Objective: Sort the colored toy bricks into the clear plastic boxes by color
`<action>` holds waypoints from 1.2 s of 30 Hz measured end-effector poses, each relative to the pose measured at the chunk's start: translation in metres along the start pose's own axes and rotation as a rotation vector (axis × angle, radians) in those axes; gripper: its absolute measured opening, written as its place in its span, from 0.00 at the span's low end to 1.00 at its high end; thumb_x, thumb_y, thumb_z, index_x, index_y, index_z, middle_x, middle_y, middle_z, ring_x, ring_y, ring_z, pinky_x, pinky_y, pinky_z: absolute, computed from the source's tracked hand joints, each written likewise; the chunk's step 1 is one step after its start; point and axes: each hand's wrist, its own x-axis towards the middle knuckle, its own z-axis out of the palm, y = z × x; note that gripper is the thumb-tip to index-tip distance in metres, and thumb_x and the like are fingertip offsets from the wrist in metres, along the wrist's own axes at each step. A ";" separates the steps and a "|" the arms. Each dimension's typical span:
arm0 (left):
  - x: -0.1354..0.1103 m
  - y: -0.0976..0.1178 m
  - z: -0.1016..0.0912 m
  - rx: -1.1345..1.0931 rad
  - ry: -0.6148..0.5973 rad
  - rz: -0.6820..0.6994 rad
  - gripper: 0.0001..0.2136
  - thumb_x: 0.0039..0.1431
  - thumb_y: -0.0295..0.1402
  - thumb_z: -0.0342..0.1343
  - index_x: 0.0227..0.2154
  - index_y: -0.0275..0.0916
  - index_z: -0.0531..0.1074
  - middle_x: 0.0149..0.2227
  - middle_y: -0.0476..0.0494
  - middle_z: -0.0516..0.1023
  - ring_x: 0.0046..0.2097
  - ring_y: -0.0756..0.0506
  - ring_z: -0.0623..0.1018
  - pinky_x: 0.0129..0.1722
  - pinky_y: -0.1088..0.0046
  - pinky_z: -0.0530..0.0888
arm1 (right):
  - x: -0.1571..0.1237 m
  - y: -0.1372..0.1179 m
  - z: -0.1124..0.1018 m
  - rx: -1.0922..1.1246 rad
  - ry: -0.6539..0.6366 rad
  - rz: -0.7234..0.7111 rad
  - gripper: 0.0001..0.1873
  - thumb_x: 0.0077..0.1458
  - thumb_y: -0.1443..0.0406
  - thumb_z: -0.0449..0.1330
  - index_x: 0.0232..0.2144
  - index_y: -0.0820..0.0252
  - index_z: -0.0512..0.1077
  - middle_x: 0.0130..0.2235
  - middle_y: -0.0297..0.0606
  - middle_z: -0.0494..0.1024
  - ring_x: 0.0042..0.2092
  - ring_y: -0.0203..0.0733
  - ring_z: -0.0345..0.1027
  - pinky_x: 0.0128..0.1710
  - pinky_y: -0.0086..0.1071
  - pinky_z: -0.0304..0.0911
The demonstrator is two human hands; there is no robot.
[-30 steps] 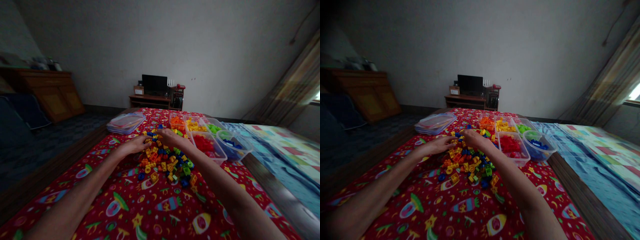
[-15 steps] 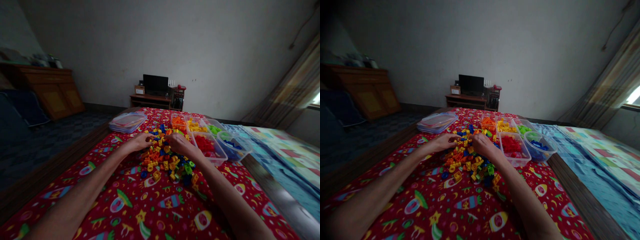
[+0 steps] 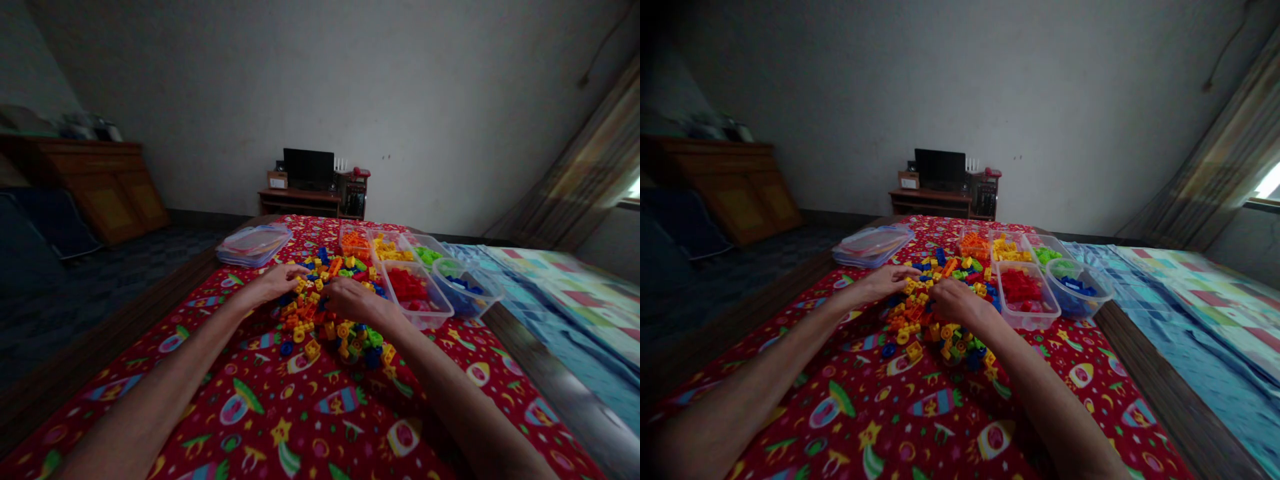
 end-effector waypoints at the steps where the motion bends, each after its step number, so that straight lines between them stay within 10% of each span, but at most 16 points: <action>1: 0.000 -0.001 0.000 0.003 0.006 0.000 0.19 0.41 0.37 0.57 0.38 0.37 0.79 0.38 0.42 0.82 0.42 0.39 0.78 0.39 0.70 0.73 | -0.002 0.000 0.000 0.008 0.020 -0.008 0.09 0.55 0.71 0.59 0.39 0.65 0.74 0.41 0.48 0.76 0.44 0.43 0.69 0.44 0.33 0.65; 20: -0.012 0.033 0.010 -0.457 0.060 -0.070 0.38 0.40 0.42 0.68 0.55 0.35 0.64 0.47 0.34 0.76 0.46 0.39 0.77 0.45 0.64 0.71 | 0.004 0.012 -0.004 0.328 0.398 0.099 0.21 0.50 0.72 0.58 0.49 0.65 0.72 0.44 0.47 0.77 0.44 0.43 0.70 0.45 0.34 0.62; 28: -0.012 0.046 0.033 -0.525 0.066 -0.074 0.43 0.39 0.43 0.70 0.59 0.37 0.60 0.46 0.38 0.78 0.45 0.40 0.78 0.45 0.65 0.74 | 0.005 0.008 -0.003 0.394 0.299 0.062 0.21 0.50 0.73 0.58 0.48 0.63 0.73 0.40 0.43 0.80 0.37 0.40 0.72 0.36 0.28 0.60; 36: -0.011 0.041 0.034 -0.468 0.138 -0.041 0.24 0.56 0.42 0.58 0.53 0.37 0.65 0.43 0.41 0.79 0.38 0.46 0.80 0.42 0.66 0.78 | 0.001 0.018 -0.003 0.353 0.282 0.136 0.17 0.52 0.73 0.57 0.45 0.65 0.74 0.31 0.40 0.77 0.31 0.35 0.67 0.30 0.26 0.55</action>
